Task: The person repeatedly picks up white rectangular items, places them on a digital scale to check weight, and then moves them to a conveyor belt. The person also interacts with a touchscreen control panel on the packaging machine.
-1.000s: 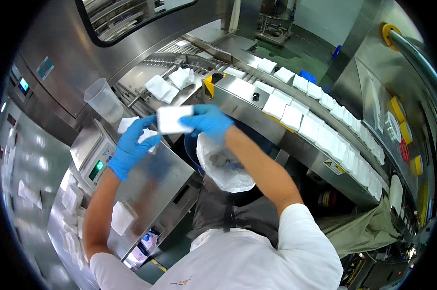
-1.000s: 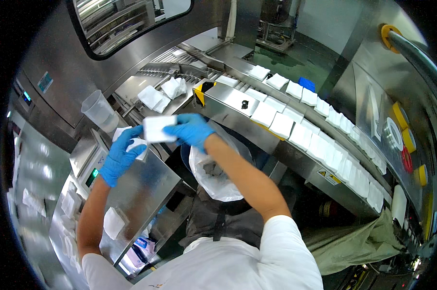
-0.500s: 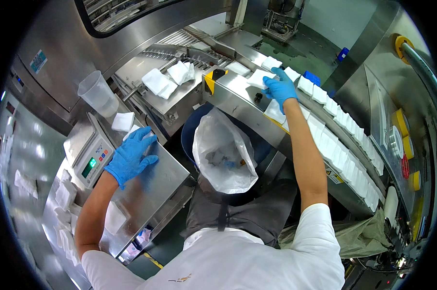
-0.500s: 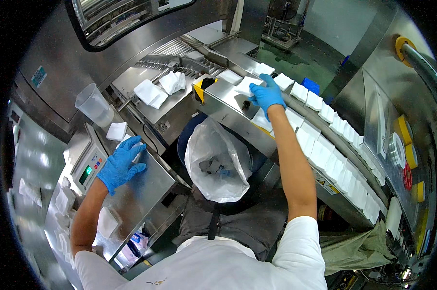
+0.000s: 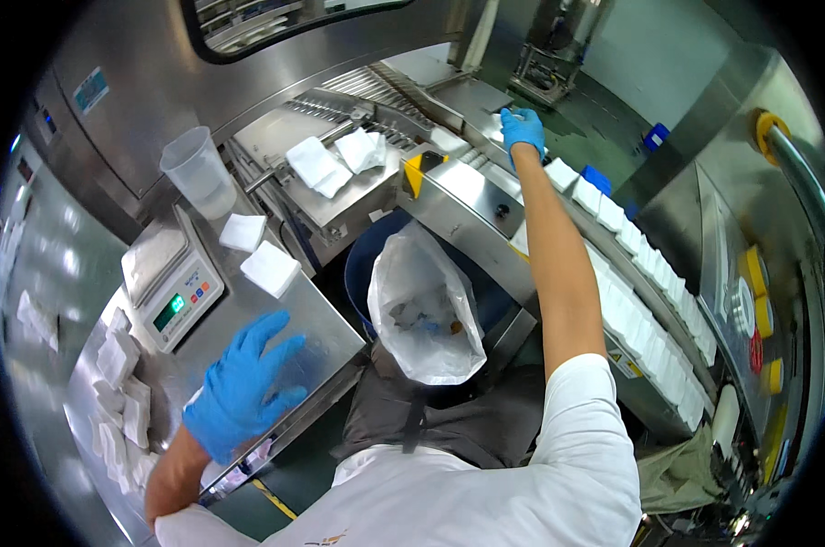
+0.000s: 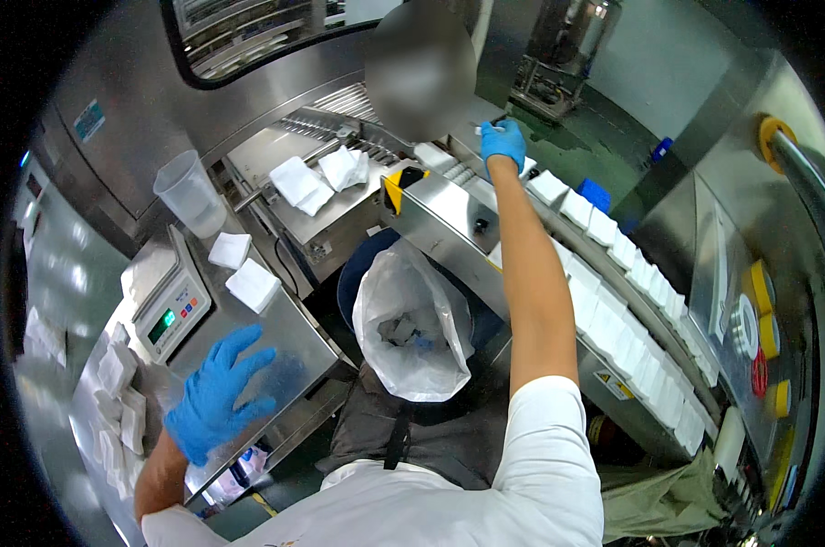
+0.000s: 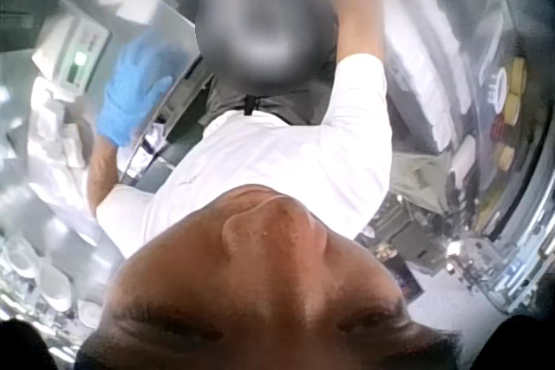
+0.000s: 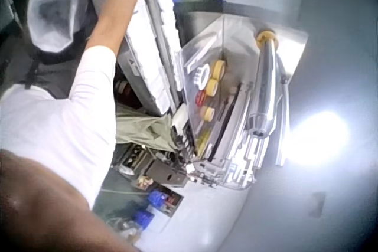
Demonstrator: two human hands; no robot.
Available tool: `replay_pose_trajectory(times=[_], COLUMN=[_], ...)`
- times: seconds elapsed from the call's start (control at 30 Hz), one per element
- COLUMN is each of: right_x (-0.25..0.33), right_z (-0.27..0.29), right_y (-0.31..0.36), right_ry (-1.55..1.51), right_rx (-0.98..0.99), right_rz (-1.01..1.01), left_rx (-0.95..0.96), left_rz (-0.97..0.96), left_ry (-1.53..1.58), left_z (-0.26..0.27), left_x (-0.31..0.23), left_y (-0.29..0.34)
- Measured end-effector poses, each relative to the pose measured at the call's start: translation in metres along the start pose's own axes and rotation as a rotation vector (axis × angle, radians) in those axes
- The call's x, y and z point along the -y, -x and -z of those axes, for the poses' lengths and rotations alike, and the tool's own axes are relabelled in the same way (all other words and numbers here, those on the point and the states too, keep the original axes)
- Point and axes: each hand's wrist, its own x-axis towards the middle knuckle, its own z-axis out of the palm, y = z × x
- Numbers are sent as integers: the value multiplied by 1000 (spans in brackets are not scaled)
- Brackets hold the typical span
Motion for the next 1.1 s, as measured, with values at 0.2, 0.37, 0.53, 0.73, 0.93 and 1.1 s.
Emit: replay_pose_trajectory(times=[0.2, 0.37, 0.53, 0.73, 0.93, 1.1], right_x=[7, -15, 2, -101, -72, 83], right_z=[-20, 7, -4, 3, 2, 16], right_y=[-24, -59, -34, -94, -75, 78], right_ry=[646, 920, 814, 706, 921, 220], right_rx=[334, 460, 509, 672, 334, 441], right_rz=[43, 111, 558, 354, 738, 834], left_rx=[-405, -676, -665, -576, -433, -416], left_rz=[446, 597, 727, 665, 669, 597], left_ry=[253, 283, 139, 160, 47, 59], left_z=[-18, -53, -50, -60, -62, -68], left_x=[-14, -6, -23, 3, 21, 57], left_y=[96, 141, 156, 151, 162, 152])
